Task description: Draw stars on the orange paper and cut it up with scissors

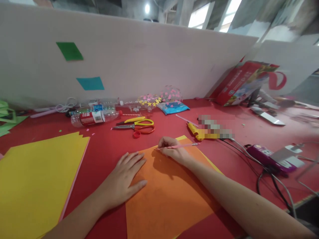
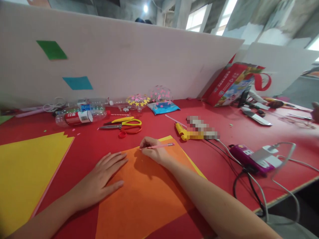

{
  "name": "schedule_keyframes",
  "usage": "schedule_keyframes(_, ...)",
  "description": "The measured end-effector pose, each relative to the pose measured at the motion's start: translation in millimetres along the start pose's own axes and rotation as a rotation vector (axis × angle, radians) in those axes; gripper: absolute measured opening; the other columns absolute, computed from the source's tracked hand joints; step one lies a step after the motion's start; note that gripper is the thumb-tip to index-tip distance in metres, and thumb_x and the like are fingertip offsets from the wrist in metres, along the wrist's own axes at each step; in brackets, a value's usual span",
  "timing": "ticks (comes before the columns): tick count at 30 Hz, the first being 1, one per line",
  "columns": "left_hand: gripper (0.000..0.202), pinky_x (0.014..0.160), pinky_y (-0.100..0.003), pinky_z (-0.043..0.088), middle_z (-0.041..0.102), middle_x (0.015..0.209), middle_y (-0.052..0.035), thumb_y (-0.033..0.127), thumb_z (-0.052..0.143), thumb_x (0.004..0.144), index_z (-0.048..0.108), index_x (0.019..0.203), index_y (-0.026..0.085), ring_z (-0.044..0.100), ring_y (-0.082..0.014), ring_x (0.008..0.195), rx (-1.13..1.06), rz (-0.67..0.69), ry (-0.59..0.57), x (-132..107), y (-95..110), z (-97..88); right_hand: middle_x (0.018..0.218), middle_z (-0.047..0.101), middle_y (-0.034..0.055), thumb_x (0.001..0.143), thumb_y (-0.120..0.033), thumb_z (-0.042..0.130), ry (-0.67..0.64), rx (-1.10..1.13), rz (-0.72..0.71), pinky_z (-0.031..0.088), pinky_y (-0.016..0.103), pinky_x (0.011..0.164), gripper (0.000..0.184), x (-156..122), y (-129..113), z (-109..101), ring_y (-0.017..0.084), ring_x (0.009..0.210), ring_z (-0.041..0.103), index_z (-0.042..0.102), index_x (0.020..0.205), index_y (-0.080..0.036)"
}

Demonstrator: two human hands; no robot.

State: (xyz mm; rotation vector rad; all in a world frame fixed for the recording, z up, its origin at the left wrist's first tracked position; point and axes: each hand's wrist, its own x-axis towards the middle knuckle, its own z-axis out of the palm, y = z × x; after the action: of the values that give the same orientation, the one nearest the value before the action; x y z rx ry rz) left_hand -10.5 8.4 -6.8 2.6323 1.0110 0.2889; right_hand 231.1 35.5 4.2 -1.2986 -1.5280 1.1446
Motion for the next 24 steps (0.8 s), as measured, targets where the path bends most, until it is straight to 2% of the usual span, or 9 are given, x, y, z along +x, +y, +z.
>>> schedule_keyframes(4,0.057,0.114,-0.055,0.02,0.043,0.149,-0.0079,0.05,0.051,0.093,0.044,0.143,0.025,0.034,-0.0318,0.138,-0.027,0.027,0.066,-1.7,-1.4,2.7,0.05,0.049,-0.006,0.068,-0.016,0.05,0.016,-0.039,0.07,0.029,0.02,0.042,0.009,-0.5,-1.0,-1.1,0.01,0.044,0.04,0.047,0.063,-0.022)
schedule_keyframes(9,0.059,0.114,-0.055,0.02,0.042,0.149,-0.0079,0.05,0.052,0.092,0.043,0.144,0.024,0.033,-0.0323,0.138,-0.013,0.02,0.05,-2.8,-2.6,3.1,0.049,0.051,-0.0052,0.069,-0.014,0.049,0.019,-0.09,0.009,0.03,0.02,0.043,0.011,0.1,1.0,-1.3,0.01,0.045,0.041,0.047,0.061,-0.022)
schedule_keyframes(15,0.058,0.114,-0.053,0.021,0.042,0.149,-0.0063,0.049,0.053,0.092,0.042,0.145,0.027,0.034,-0.0316,0.138,-0.018,0.039,0.068,-4.1,-4.3,3.5,0.05,0.051,-0.0049,0.068,-0.014,0.049,0.035,-0.114,0.019,0.029,0.021,0.042,0.012,-2.1,0.6,-0.8,0.011,0.044,0.04,0.045,0.06,-0.023)
schedule_keyframes(21,0.059,0.114,-0.053,0.02,0.041,0.15,-0.0066,0.05,0.052,0.092,0.041,0.145,0.026,0.034,-0.0309,0.138,-0.014,0.039,0.061,-3.5,-3.6,3.7,0.055,0.052,-0.0051,0.067,-0.017,0.054,-0.064,-0.047,0.015,0.03,0.02,0.045,0.007,-3.3,0.5,-2.8,0.01,0.049,0.043,0.05,0.065,-0.022)
schedule_keyframes(24,0.058,0.114,-0.053,0.02,0.043,0.149,-0.0062,0.049,0.054,0.091,0.042,0.144,0.027,0.035,-0.0312,0.137,-0.038,0.037,0.074,-2.6,-2.6,2.2,0.054,0.05,-0.0052,0.066,-0.017,0.052,-0.036,-0.069,0.025,0.028,0.02,0.044,0.007,-3.0,1.1,-3.1,0.01,0.048,0.042,0.05,0.062,-0.022)
